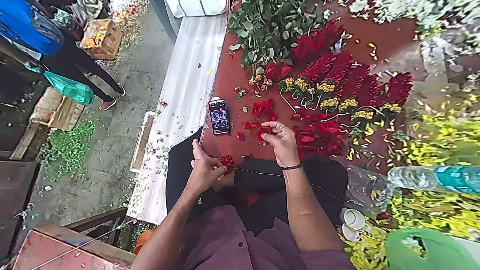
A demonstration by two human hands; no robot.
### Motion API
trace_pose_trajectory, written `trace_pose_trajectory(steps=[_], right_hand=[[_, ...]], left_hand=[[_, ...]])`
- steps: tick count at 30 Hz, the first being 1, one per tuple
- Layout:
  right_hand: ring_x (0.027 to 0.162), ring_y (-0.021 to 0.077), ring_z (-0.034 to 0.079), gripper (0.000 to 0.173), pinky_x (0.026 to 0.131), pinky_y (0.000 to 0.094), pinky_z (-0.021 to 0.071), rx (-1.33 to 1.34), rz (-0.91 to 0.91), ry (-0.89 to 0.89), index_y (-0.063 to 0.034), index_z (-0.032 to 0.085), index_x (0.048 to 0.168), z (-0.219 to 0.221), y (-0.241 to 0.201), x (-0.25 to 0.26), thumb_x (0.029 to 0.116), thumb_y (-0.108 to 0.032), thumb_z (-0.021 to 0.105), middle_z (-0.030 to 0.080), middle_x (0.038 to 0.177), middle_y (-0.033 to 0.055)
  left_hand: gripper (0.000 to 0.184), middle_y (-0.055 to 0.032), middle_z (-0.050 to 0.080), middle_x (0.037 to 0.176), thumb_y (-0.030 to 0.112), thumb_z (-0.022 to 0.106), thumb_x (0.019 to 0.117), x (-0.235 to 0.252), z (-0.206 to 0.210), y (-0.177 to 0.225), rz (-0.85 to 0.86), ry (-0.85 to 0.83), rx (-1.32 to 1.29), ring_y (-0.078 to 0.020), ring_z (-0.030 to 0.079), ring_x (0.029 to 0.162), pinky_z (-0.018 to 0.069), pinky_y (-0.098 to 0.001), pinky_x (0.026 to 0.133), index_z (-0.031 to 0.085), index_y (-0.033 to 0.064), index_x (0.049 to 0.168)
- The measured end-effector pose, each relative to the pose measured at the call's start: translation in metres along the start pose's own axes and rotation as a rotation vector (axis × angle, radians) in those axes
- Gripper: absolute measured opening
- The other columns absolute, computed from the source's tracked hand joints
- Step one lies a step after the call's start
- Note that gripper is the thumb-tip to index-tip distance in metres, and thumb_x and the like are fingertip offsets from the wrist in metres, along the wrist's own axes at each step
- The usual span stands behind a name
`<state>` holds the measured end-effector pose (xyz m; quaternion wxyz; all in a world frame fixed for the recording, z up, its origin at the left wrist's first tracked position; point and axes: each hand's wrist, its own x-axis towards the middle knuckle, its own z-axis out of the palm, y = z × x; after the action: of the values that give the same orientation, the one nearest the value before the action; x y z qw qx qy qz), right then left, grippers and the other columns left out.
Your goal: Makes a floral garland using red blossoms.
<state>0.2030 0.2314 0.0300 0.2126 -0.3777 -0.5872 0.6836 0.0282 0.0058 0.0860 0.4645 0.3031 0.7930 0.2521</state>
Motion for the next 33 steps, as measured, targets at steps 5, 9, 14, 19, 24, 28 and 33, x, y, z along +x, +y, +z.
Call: trace_pose_trajectory(steps=[5,9,14,19,24,28,33], right_hand=[[0.059,0.0133,0.058,0.017,0.053,0.0277,0.0518,0.035,0.054,0.013,-0.0056,0.071,0.111,-0.002,0.002,-0.001,0.0937,-0.003,0.068,0.07,0.091,0.0074],[0.066,0.0156,0.064,0.019,0.056,0.0297,0.0552,0.056,0.062,-0.014,-0.0044,0.071,0.114,-0.002,0.004,-0.001,0.097,-0.001,0.062,0.072,0.097,0.0102],[0.061,0.0129,0.062,0.022,0.055,0.0275,0.054,0.056,0.055,-0.009,-0.0024,0.077,0.108,0.001,0.007,-0.001,0.0966,0.003,0.059,0.075,0.091,0.01],[0.064,0.0155,0.064,0.028,0.058,0.0311,0.0569,-0.002,0.03,-0.013,-0.0025,0.077,0.106,0.001,0.01,0.001,0.0944,0.006,0.052,0.075,0.099,0.0101],[0.084,0.0204,0.071,0.045,0.073,0.0386,0.0629,-0.05,-0.042,-0.117,-0.0047,0.072,0.123,0.002,0.009,0.002,0.0843,0.015,0.06,0.07,0.122,0.0089],[0.086,0.0178,0.071,0.031,0.076,0.0358,0.0634,-0.124,-0.112,-0.081,-0.0052,0.075,0.118,0.007,0.008,0.002,0.089,0.006,0.069,0.071,0.12,0.0076],[0.079,0.0144,0.07,0.015,0.071,0.0313,0.0625,-0.157,-0.144,-0.047,-0.0043,0.075,0.11,0.009,0.006,0.001,0.0979,-0.006,0.065,0.071,0.114,0.0067]], left_hand=[[0.023,0.0015,0.07,0.077,0.034,0.071,0.0927,-0.001,0.0,0.0,-0.005,-0.001,0.013,-0.0085,0.062,0.065,0.0539,-0.0334,0.064,0.077,0.013,0.089],[0.022,0.0021,0.07,0.076,0.033,0.07,0.0932,-0.002,-0.001,-0.001,-0.012,-0.012,0.005,-0.0076,0.062,0.064,0.0542,-0.0327,0.064,0.077,0.0129,0.089],[0.021,0.0032,0.07,0.074,0.033,0.071,0.0935,-0.002,-0.003,-0.004,-0.014,-0.011,-0.007,-0.0062,0.061,0.062,0.0529,-0.0308,0.062,0.077,0.0133,0.089],[0.022,0.0036,0.069,0.073,0.035,0.07,0.0929,0.001,-0.002,-0.009,0.006,-0.003,-0.015,-0.0071,0.061,0.062,0.0531,-0.0321,0.061,0.077,0.0143,0.088],[0.022,0.0032,0.07,0.075,0.034,0.07,0.0935,0.002,-0.004,-0.008,0.002,-0.005,-0.019,-0.0073,0.064,0.064,0.0547,-0.0326,0.063,0.077,0.0143,0.089],[0.022,0.0035,0.07,0.073,0.034,0.07,0.0934,0.001,-0.006,-0.006,0.0,0.004,-0.006,-0.0071,0.063,0.062,0.054,-0.0329,0.062,0.078,0.0145,0.088],[0.021,0.0036,0.068,0.071,0.034,0.071,0.0931,0.001,-0.007,-0.002,-0.01,0.017,-0.003,-0.0071,0.061,0.06,0.0527,-0.0326,0.06,0.077,0.0149,0.087]])
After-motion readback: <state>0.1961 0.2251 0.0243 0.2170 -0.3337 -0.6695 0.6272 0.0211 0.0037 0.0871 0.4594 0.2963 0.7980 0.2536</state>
